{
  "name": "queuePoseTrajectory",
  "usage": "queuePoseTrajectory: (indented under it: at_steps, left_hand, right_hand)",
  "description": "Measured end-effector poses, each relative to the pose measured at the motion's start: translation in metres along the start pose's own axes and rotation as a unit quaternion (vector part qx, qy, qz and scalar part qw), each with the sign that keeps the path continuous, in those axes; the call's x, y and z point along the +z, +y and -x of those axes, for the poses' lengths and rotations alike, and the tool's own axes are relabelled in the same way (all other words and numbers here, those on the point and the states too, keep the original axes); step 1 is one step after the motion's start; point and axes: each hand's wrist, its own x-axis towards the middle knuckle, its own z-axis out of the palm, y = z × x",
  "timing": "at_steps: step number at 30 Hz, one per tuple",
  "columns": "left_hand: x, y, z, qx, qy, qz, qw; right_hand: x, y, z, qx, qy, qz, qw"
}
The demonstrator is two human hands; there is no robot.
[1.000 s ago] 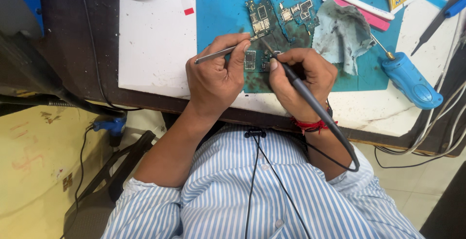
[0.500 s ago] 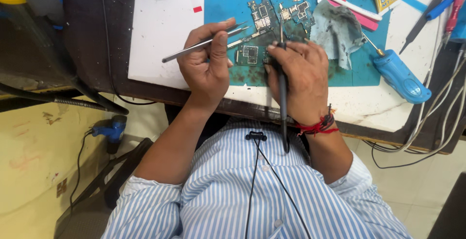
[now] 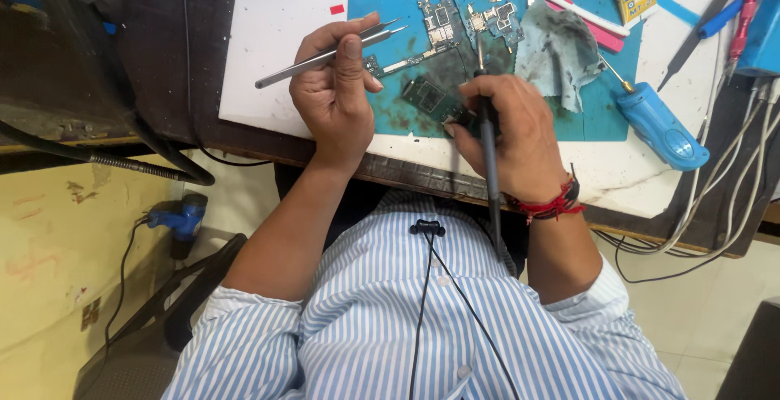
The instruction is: The person solders components on a disassembled phone motherboard clamped on a repair bench, holding the board with tweezers and a steel ruler while applying a soldering iron. They then clean the board area with cotton and a toothbrush and reposition the board on the mat.
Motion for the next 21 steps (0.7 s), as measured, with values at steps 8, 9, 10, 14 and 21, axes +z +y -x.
queuePoseTrajectory:
  at_steps: [8, 9, 10, 14, 21]
  left_hand:
    - [0.0, -0.002, 0.0, 0.001, -0.011, -0.003, 1.0]
    - [0.0, -0.002, 0.0, -0.001, -0.011, -0.002, 1.0]
    - [0.0, -0.002, 0.0, 0.0, -0.011, -0.002, 1.0]
    - [-0.001, -0.004, 0.0, 0.011, -0.002, 0.006, 1.0]
    - [-0.003, -0.007, 0.001, 0.024, 0.043, 0.034, 0.998]
  right_hand:
    - [-0.004, 0.034, -0.003, 0.071, 0.267, -0.039, 0.96]
    - [-0.008, 0.038, -0.007, 0.052, 0.282, 0.012, 0.958]
    - [-0.011, 0.04, -0.01, 0.032, 0.297, 0.062, 0.952]
    - [-0.009, 0.029, -0.023, -0.031, 0.196, 0.123, 0.972]
    - [0.015, 0.011, -0.059, -0.158, 0.005, 0.154, 0.975]
